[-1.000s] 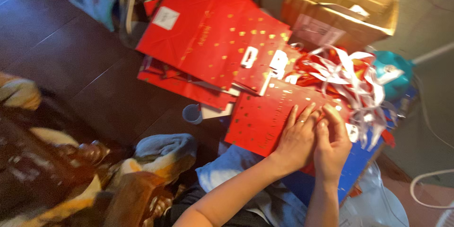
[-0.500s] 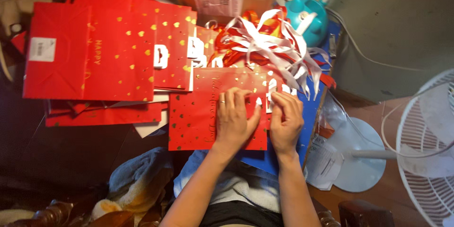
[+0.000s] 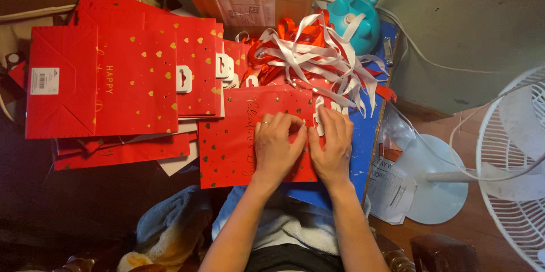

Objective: The person assembles red Valentine's Day gift bags by threading white ribbons through the bag handles and tying them. They handle multiple bags one at a time, folding and securing the ribbons, then placing the finished bags into a pile.

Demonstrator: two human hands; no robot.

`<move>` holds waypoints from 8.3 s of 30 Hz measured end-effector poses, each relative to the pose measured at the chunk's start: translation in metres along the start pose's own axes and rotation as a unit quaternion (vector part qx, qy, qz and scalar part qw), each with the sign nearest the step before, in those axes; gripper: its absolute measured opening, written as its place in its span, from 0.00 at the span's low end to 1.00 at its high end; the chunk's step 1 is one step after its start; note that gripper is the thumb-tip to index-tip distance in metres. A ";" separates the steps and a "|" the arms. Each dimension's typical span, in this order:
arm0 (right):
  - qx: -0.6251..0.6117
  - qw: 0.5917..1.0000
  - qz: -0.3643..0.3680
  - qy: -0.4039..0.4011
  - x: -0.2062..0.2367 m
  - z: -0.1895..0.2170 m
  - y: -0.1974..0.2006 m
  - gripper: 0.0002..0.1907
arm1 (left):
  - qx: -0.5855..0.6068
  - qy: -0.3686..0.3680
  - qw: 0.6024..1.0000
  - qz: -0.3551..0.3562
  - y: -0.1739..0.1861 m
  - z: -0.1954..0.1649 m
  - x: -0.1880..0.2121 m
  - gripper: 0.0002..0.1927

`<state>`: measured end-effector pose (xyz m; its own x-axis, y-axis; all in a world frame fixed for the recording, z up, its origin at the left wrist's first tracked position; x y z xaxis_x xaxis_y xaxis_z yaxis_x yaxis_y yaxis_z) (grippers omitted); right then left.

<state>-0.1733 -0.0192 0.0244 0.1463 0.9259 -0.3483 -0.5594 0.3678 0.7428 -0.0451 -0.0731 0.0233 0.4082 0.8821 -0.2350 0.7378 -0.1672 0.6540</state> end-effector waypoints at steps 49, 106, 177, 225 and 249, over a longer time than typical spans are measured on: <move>-0.237 0.918 0.298 -0.111 0.008 -0.029 0.003 0.20 | 0.569 -0.040 0.819 0.064 -0.015 0.053 0.052 0.08; -0.257 0.957 0.109 -0.082 0.020 -0.032 -0.012 0.12 | 0.211 0.017 0.977 -0.001 -0.006 0.015 0.020 0.06; -0.238 0.962 0.075 -0.112 0.019 -0.021 -0.009 0.09 | 0.166 -0.024 0.985 -0.036 0.009 -0.002 0.020 0.06; -0.312 0.872 0.332 -0.179 0.046 -0.041 0.004 0.22 | 0.049 -0.140 0.985 0.084 0.018 -0.006 0.036 0.09; -0.264 0.886 0.272 -0.265 0.065 -0.031 -0.012 0.16 | 0.077 -0.158 0.979 0.107 0.027 -0.009 0.036 0.11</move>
<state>-0.1827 0.0340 -0.0250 0.0224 0.9157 0.4013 -0.9487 -0.1072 0.2975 -0.0152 -0.0419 0.0393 0.6897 0.6436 -0.3317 0.6803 -0.4191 0.6013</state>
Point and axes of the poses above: each hand's wrist, its own x-axis away from the middle knuckle, its own y-axis out of the back of the hand, z = x × y, the point moved 5 cm from there along -x, towards the middle knuckle, and after that the axes turned 11 degrees about z, right-handed, at the moved point
